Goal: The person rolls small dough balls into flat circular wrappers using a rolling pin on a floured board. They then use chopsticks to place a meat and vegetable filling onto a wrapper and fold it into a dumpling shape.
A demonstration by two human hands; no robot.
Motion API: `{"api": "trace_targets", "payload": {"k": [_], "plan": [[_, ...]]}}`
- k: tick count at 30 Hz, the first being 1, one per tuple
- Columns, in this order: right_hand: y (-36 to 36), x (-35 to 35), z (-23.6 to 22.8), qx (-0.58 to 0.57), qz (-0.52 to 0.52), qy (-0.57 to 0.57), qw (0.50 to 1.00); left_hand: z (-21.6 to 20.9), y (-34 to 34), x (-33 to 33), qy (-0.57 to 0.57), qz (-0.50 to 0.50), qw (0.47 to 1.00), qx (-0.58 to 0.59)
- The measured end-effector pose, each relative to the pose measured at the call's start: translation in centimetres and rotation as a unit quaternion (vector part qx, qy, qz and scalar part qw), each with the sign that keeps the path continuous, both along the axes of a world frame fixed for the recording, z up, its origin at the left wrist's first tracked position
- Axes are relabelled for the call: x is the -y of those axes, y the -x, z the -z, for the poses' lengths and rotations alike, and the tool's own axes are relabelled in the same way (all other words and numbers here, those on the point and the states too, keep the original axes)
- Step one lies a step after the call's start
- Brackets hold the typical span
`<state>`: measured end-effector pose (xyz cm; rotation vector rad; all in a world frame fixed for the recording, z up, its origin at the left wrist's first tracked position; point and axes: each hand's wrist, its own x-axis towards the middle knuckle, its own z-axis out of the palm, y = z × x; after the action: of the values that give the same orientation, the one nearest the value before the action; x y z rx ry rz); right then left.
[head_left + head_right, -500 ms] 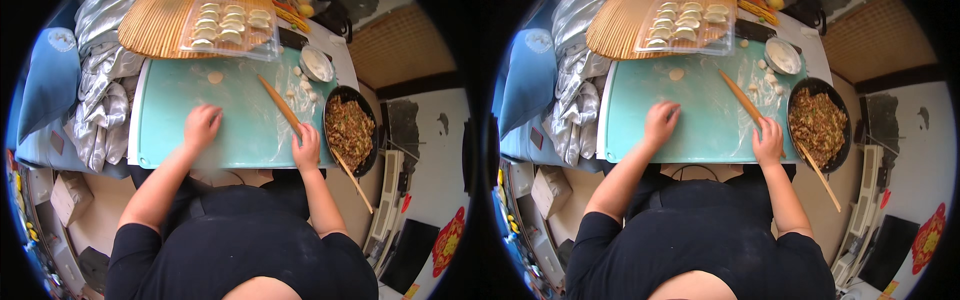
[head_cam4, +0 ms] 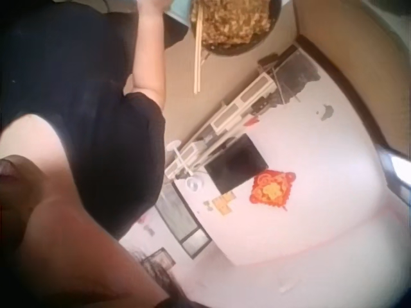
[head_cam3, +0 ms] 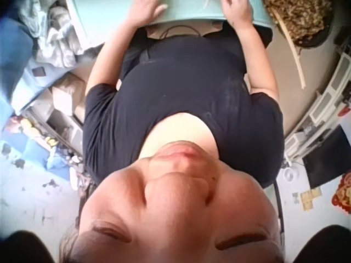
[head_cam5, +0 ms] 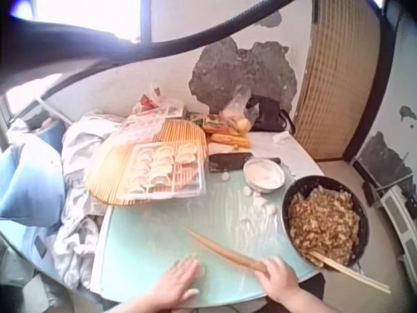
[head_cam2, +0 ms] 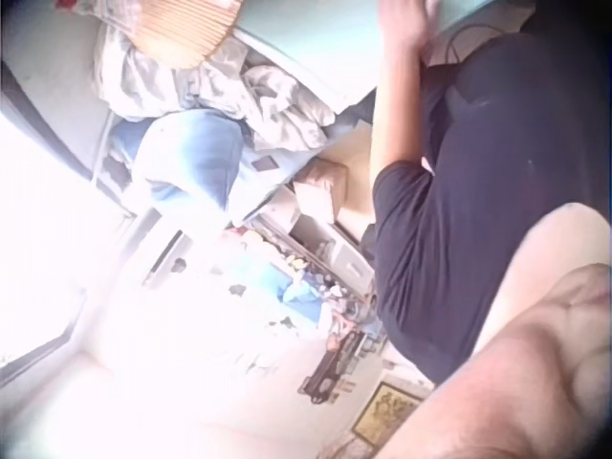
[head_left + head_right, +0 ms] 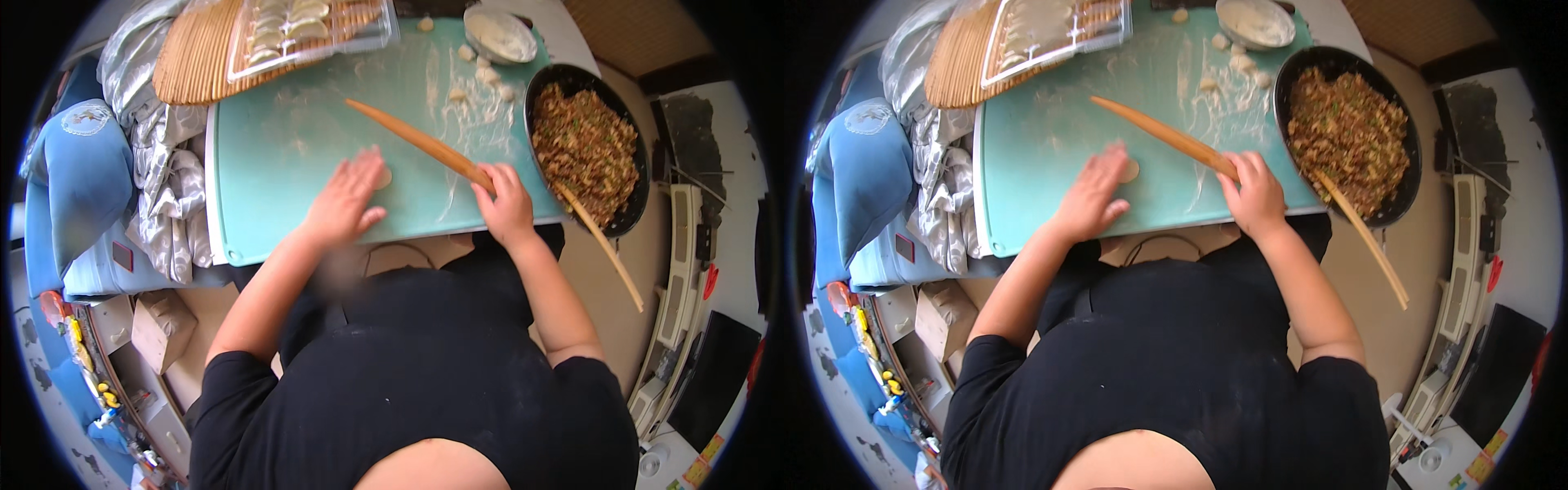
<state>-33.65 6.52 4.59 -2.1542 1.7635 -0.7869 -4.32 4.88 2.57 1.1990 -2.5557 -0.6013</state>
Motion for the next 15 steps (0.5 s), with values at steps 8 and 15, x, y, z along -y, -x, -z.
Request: {"api": "trace_targets", "payload": {"k": [8, 15], "plan": [[-4.6, 3.3, 1.0, -0.086, -0.211, 0.005, 0.974, -0.2, -2.5, 0.2, 0.122, -0.168, 0.972, 0.113], [-3.8, 6.4, 2.8, -0.226, -0.159, -0.007, 0.961, -0.7, -1.3, 2.6, 0.098, -0.178, 0.971, 0.125]]}}
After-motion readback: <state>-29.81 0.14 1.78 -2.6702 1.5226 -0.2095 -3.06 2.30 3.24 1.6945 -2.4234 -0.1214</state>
